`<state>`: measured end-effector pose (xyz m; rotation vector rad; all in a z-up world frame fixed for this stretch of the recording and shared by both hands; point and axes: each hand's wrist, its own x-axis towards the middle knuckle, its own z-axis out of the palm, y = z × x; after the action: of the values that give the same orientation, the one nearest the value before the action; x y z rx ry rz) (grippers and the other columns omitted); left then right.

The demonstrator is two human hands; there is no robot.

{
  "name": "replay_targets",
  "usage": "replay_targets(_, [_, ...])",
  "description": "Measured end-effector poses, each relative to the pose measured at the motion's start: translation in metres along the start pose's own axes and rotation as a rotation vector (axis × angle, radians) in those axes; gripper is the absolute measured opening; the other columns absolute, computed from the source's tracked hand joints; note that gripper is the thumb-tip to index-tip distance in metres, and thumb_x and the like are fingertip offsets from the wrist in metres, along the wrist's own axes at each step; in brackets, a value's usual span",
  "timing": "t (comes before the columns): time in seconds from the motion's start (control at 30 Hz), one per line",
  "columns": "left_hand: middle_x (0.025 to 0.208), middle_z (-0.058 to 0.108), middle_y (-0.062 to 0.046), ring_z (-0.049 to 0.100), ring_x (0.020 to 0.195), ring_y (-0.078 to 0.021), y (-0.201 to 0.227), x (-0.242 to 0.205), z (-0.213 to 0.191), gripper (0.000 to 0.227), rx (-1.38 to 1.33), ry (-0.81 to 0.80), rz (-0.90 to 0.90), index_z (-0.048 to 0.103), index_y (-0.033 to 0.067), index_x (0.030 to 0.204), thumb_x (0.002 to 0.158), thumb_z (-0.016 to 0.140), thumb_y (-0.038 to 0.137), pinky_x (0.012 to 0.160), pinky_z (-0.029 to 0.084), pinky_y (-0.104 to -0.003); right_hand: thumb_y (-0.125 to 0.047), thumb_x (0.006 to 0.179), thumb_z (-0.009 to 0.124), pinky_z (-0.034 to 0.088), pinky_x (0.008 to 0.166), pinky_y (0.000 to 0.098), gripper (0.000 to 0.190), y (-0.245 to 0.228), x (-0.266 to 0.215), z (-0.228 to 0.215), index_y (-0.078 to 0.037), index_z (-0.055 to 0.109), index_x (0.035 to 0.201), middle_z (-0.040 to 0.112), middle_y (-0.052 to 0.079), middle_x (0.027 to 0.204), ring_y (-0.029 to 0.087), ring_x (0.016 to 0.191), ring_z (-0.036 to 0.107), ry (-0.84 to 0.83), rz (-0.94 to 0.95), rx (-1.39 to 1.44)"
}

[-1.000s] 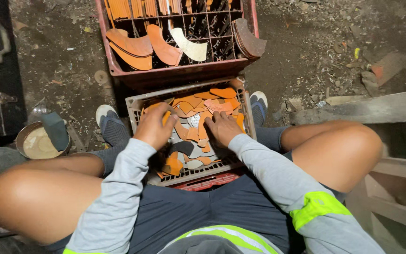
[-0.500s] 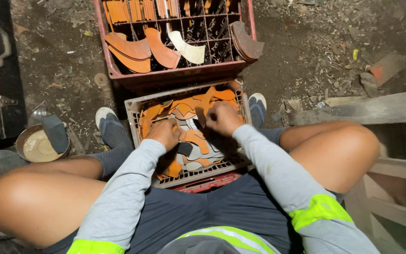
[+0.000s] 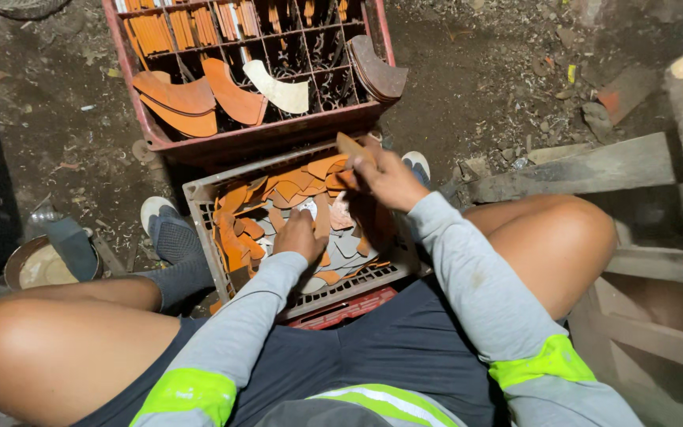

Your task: The person sits on the ground and sorts orange and white curved leather pieces from a lower crate into an upper crate. They pick up pieces one by one, inspect them, and place them into the upper crate.

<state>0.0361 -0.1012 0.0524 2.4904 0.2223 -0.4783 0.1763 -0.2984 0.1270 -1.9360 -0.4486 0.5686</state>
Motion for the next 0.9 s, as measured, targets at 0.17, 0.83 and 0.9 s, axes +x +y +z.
replay_targets(0.17, [0.075, 0.071, -0.009, 0.071, 0.073, -0.0276, -0.021, 0.003, -0.02, 0.028, -0.463, -0.072, -0.181, 0.071, 0.0002, 0.085, 0.077, 0.085, 0.023, 0.07, 0.055, -0.037, -0.023, 0.097, 0.069, 0.052, 0.074, 0.0292, 0.032, 0.014, -0.002, 0.01, 0.002, 0.071, 0.118, 0.073, 0.008, 0.089, 0.013, 0.082, 0.064, -0.053, 0.163, 0.037])
replay_targets(0.83, [0.088, 0.075, -0.005, 0.065, 0.071, -0.0089, 0.014, -0.016, -0.102, 0.014, -0.958, 0.213, 0.157, 0.073, 0.0042, 0.104, 0.1, 0.074, 0.018, 0.063, 0.05, -0.022, -0.007, 0.092, 0.071, 0.054, 0.073, 0.0246, 0.03, -0.067, -0.009, 0.033, -0.002, 0.057, 0.118, 0.071, 0.002, 0.097, 0.008, 0.086, 0.065, -0.069, 0.083, 0.331])
replay_targets(0.9, [0.08, 0.071, -0.002, 0.056, 0.054, -0.0056, 0.017, -0.019, -0.116, 0.019, -1.09, 0.112, -0.182, 0.071, 0.009, 0.106, 0.094, 0.071, 0.023, 0.044, 0.042, -0.022, -0.007, 0.089, 0.075, 0.054, 0.075, 0.0252, 0.028, -0.071, -0.012, 0.035, -0.001, 0.061, 0.113, 0.069, 0.002, 0.096, 0.007, 0.086, 0.064, -0.113, 0.043, 0.302])
